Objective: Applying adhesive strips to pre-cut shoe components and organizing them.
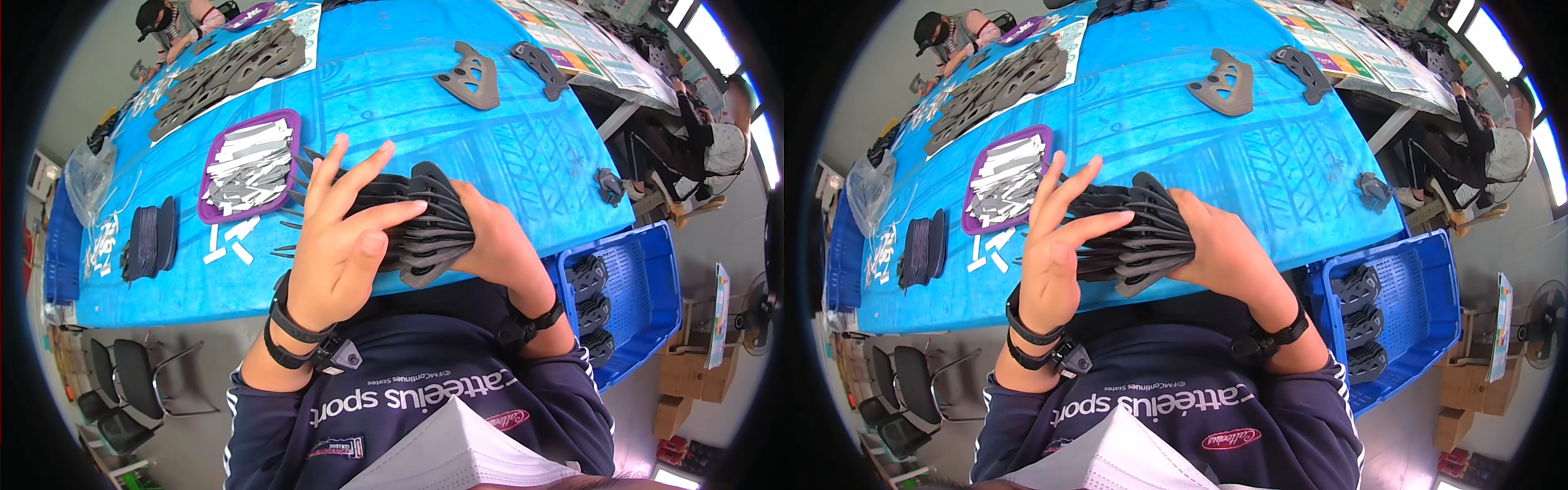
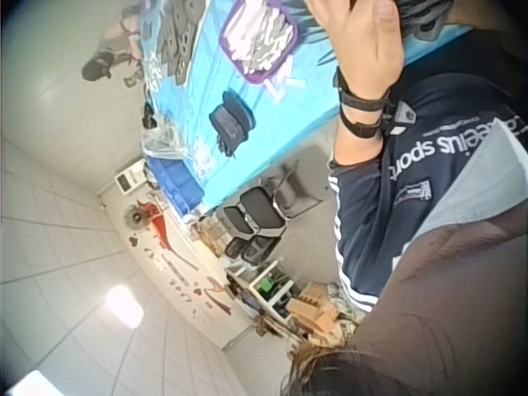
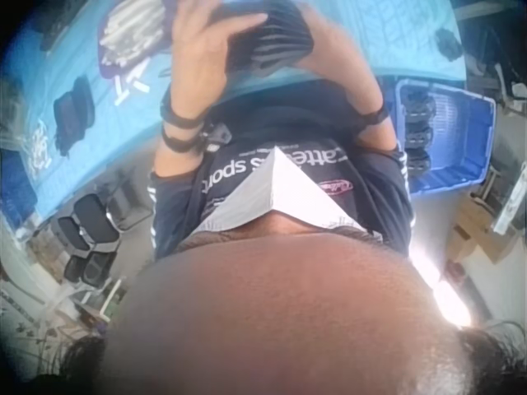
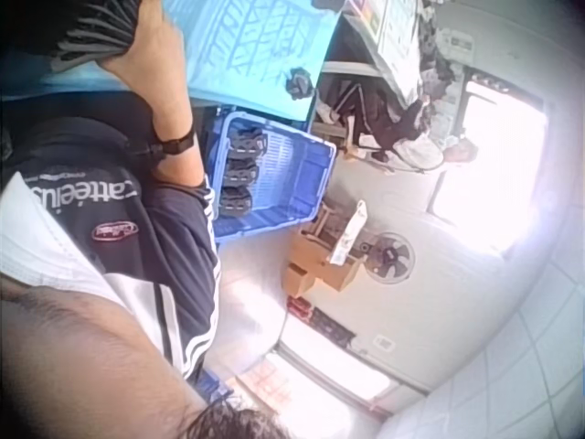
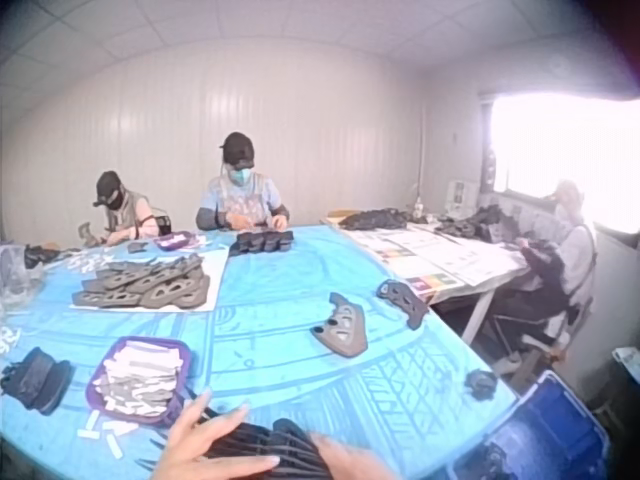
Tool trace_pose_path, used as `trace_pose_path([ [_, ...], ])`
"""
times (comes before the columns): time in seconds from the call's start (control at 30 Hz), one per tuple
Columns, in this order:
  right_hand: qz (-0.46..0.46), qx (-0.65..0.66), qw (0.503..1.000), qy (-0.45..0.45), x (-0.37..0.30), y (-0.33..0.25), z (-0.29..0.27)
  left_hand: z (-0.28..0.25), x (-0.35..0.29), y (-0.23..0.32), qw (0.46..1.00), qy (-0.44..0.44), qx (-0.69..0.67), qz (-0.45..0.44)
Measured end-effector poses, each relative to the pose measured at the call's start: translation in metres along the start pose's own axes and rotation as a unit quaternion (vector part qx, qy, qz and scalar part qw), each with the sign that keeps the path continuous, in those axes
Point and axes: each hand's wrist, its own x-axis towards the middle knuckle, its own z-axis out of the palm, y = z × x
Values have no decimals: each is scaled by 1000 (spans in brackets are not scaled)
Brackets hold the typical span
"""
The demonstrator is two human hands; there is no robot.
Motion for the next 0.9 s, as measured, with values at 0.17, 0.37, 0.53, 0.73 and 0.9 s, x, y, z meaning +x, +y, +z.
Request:
trace_pose_path([
  [0.17, -8, 20, 1000, -1, 1, -2, -1, -2, -1, 3, 1000, -5, 4, 17],
  [0.37, -5, 13, 1000, 1, 0, -1, 0, -3, -4, 2, 999, 8, 11, 45],
  [0.53, -17, 13, 1000, 1, 0, 2, 1, -3, -4, 2, 998, 15, 12, 57],
  [0.73, -21, 4, 1000, 1, 1, 0, -1, -4, -4, 2, 995, -9, 38, 90],
  [0.9, -25, 11, 1000, 6, 1, 1, 0, -5, -4, 5, 991, -24, 28, 127],
])
